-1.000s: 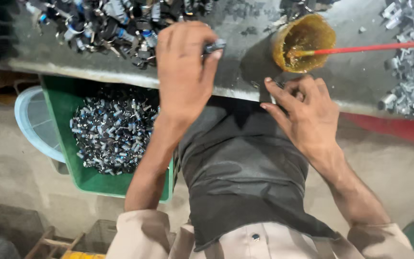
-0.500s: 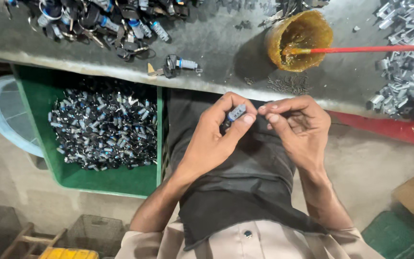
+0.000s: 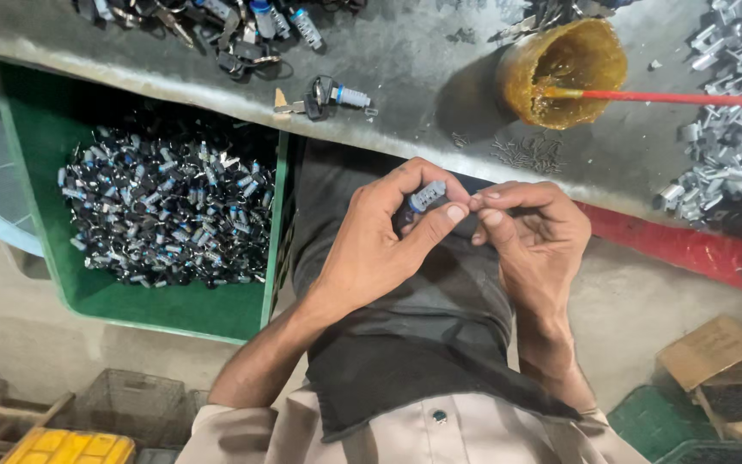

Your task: The person sits at a workbench covered with piles of small lock cylinders and padlock parts. They pick up one cylinder at a time, hold it over a bowl of yellowish liquid, and coat it using a long red-handled brush, then set the treated cylinder back on the bench and reach for the next one.

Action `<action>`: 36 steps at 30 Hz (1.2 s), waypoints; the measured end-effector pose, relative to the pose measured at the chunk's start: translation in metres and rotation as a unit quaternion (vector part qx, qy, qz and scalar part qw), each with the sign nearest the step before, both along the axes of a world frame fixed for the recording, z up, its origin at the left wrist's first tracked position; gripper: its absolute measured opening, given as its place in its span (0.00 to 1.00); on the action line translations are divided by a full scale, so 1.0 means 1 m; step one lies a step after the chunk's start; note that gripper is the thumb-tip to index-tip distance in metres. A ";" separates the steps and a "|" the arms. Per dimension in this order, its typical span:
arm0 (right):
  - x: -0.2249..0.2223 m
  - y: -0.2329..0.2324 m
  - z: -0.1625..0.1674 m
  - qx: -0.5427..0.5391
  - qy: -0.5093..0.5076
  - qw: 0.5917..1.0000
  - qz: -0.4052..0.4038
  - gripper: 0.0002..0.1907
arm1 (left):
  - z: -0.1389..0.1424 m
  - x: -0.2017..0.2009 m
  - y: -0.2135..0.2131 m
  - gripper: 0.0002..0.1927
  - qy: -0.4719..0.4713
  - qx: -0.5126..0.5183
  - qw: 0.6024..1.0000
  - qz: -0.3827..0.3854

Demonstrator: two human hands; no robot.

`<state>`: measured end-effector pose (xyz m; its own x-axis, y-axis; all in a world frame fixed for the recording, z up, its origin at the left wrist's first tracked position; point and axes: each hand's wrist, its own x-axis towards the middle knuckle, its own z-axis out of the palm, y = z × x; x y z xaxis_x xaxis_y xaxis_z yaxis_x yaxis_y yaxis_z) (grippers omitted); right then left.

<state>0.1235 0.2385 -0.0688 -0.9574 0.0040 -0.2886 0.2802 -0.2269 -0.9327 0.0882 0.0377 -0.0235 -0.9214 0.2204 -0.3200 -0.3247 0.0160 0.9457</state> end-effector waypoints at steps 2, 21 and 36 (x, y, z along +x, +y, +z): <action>0.000 -0.002 0.000 -0.016 -0.004 1.000 -0.011 0.07 | -0.001 0.001 -0.001 0.06 -0.006 0.004 1.000 0.001; -0.030 -0.024 0.004 0.453 0.224 0.858 0.093 0.10 | -0.026 -0.028 0.002 0.10 0.108 -0.228 0.965 -0.065; -0.012 -0.031 0.002 0.176 0.150 0.973 0.026 0.08 | -0.033 0.021 0.005 0.11 -0.200 0.323 0.920 0.097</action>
<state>0.1111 0.2080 -0.0672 -0.9999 0.0007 0.0133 -0.0131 0.1283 -0.9917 0.1090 0.0430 -0.0567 -0.8009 0.3274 -0.5013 -0.5856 -0.6028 0.5420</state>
